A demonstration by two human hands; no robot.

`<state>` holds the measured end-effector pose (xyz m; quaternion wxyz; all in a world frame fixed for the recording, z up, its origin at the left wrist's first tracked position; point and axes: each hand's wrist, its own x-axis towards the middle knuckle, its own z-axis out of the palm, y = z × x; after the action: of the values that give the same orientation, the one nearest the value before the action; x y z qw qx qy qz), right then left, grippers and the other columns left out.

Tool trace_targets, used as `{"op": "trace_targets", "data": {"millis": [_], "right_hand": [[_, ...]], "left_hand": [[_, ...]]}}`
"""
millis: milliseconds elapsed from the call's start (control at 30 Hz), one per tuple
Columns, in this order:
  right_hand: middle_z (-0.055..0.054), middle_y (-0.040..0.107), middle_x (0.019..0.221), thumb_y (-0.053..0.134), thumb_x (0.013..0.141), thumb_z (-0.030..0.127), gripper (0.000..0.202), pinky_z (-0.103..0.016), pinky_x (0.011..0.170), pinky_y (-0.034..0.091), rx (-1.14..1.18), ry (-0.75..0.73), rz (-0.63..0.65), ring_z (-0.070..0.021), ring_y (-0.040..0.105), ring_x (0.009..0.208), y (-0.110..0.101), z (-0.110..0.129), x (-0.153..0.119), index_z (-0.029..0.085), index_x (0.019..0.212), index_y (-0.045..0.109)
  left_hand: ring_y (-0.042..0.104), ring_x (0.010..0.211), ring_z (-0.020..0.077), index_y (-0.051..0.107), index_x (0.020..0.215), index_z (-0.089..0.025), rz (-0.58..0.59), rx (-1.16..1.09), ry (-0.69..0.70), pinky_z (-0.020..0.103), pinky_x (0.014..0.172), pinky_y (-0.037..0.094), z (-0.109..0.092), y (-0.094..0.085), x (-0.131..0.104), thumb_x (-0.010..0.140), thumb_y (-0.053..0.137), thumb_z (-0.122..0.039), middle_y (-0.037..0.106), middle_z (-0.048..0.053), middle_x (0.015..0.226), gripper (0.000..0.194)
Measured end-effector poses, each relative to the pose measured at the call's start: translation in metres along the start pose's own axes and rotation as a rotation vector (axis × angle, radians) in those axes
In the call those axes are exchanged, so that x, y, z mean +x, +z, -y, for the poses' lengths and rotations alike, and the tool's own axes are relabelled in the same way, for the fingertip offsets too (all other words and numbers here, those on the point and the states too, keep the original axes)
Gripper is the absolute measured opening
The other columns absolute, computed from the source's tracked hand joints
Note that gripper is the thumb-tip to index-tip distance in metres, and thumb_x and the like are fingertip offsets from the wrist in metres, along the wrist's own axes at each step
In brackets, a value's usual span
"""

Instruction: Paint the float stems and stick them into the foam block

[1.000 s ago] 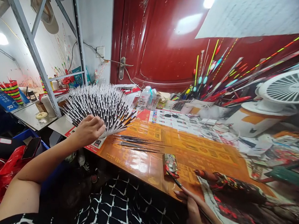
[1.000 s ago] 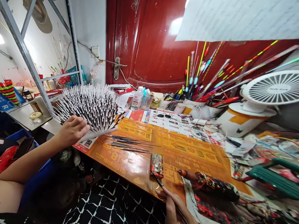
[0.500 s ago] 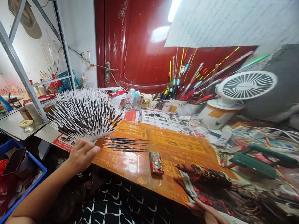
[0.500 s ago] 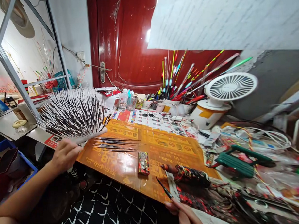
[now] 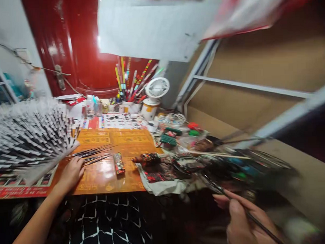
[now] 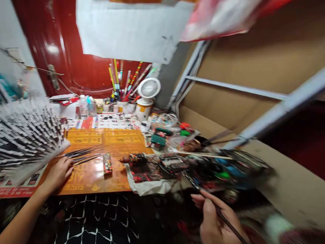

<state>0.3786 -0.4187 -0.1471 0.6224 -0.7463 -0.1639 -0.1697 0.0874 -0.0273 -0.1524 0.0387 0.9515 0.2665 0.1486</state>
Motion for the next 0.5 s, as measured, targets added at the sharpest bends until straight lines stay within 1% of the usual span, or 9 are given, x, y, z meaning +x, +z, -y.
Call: {"op": "trace_targets", "data": {"millis": [67,133,267,400,500], "right_hand": [[-0.01,0.071,0.084,0.058,0.085,0.071,0.057,-0.045,0.079,0.057,-0.036,-0.039,-0.047,-0.0245,0.068,0.076,-0.008,-0.005,0.011,0.017,0.1,0.069],[-0.009,0.071,0.082,0.054,0.09,0.066,0.053,-0.04,0.077,0.057,-0.093,-0.087,-0.083,-0.0221,0.068,0.076,-0.014,-0.011,0.022,0.016,0.1,0.069],[-0.007,0.07,0.077,0.046,0.097,0.058,0.048,-0.035,0.074,0.056,-0.204,-0.173,-0.149,-0.0191,0.067,0.071,-0.017,-0.015,0.04,0.016,0.097,0.069],[-0.007,0.07,0.073,0.041,0.099,0.054,0.046,-0.032,0.075,0.053,-0.327,-0.235,-0.158,-0.0194,0.067,0.07,-0.013,-0.017,0.055,0.018,0.091,0.069],[-0.007,0.07,0.072,0.038,0.1,0.052,0.047,-0.031,0.074,0.051,-0.396,-0.239,-0.203,-0.0195,0.067,0.069,-0.013,-0.026,0.071,0.017,0.091,0.069]], "left_hand": [[0.063,0.094,0.0238,0.06,0.093,-0.019,0.008,-0.01,0.011,0.036,0.087,0.051,0.007,0.004,0.004,0.097,0.043,-0.026,0.063,0.008,0.098,0.019],[0.064,0.093,0.0241,0.061,0.093,-0.02,-0.022,-0.021,0.021,0.036,0.085,0.05,0.014,0.008,0.008,0.097,0.041,-0.033,0.064,0.008,0.098,0.025],[0.065,0.092,0.0254,0.063,0.092,-0.022,-0.041,-0.031,0.021,0.035,0.08,0.051,0.024,0.013,0.015,0.094,0.04,-0.045,0.067,0.007,0.098,0.033],[0.067,0.091,0.0262,0.064,0.09,-0.024,-0.028,-0.018,-0.001,0.036,0.078,0.051,0.023,0.013,0.016,0.09,0.039,-0.049,0.069,0.006,0.097,0.035],[0.067,0.093,0.0275,0.065,0.092,-0.024,-0.003,-0.015,-0.024,0.038,0.079,0.052,0.016,0.011,0.017,0.09,0.036,-0.051,0.069,0.007,0.099,0.04]]}}
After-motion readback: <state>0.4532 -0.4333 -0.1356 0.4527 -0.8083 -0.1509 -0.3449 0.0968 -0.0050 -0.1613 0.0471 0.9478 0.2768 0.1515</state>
